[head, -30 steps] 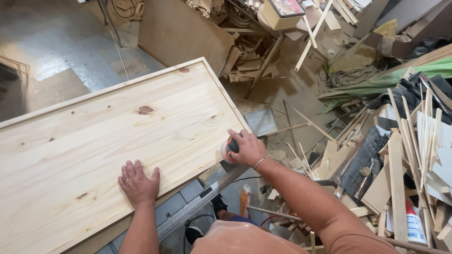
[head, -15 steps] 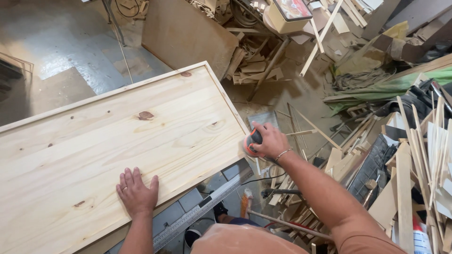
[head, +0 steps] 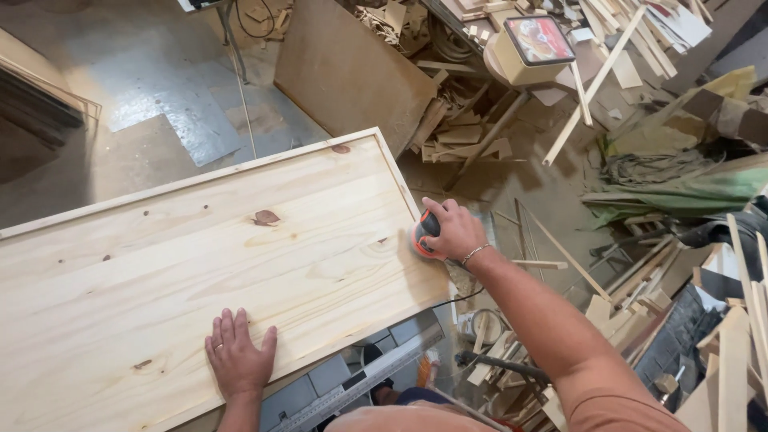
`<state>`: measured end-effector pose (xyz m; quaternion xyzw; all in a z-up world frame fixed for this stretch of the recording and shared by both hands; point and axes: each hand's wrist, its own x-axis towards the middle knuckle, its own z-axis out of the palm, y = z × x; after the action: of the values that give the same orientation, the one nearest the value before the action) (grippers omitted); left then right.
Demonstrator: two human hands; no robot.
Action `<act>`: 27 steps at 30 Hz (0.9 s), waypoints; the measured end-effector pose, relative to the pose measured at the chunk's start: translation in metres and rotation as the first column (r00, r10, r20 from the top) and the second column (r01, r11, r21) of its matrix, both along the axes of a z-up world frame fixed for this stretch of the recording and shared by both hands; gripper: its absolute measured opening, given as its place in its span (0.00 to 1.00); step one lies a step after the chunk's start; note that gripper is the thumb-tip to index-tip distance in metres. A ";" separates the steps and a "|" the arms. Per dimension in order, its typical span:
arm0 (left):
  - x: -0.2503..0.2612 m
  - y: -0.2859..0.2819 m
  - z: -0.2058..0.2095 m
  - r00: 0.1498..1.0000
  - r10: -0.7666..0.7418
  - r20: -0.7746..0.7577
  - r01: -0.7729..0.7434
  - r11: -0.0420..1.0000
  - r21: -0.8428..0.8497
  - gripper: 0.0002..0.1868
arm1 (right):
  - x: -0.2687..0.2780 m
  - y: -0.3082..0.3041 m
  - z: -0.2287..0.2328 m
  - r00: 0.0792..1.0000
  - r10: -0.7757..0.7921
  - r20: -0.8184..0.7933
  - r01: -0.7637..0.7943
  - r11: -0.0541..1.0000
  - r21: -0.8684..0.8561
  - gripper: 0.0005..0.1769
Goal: Sanding a wooden board using an orbital sander
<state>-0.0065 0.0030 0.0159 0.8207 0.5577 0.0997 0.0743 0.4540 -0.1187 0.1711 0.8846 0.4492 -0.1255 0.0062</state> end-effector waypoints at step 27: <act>-0.006 0.003 -0.040 0.999 0.033 -0.016 -0.031 0.994 0.103 0.45 | 0.099 0.209 0.003 0.997 0.077 0.001 -0.077 0.996 0.050 0.49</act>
<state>-0.0124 0.0061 -0.0241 0.8152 0.5655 0.1221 0.0257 0.5526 0.0900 0.1745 0.8665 0.4858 -0.1142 -0.0114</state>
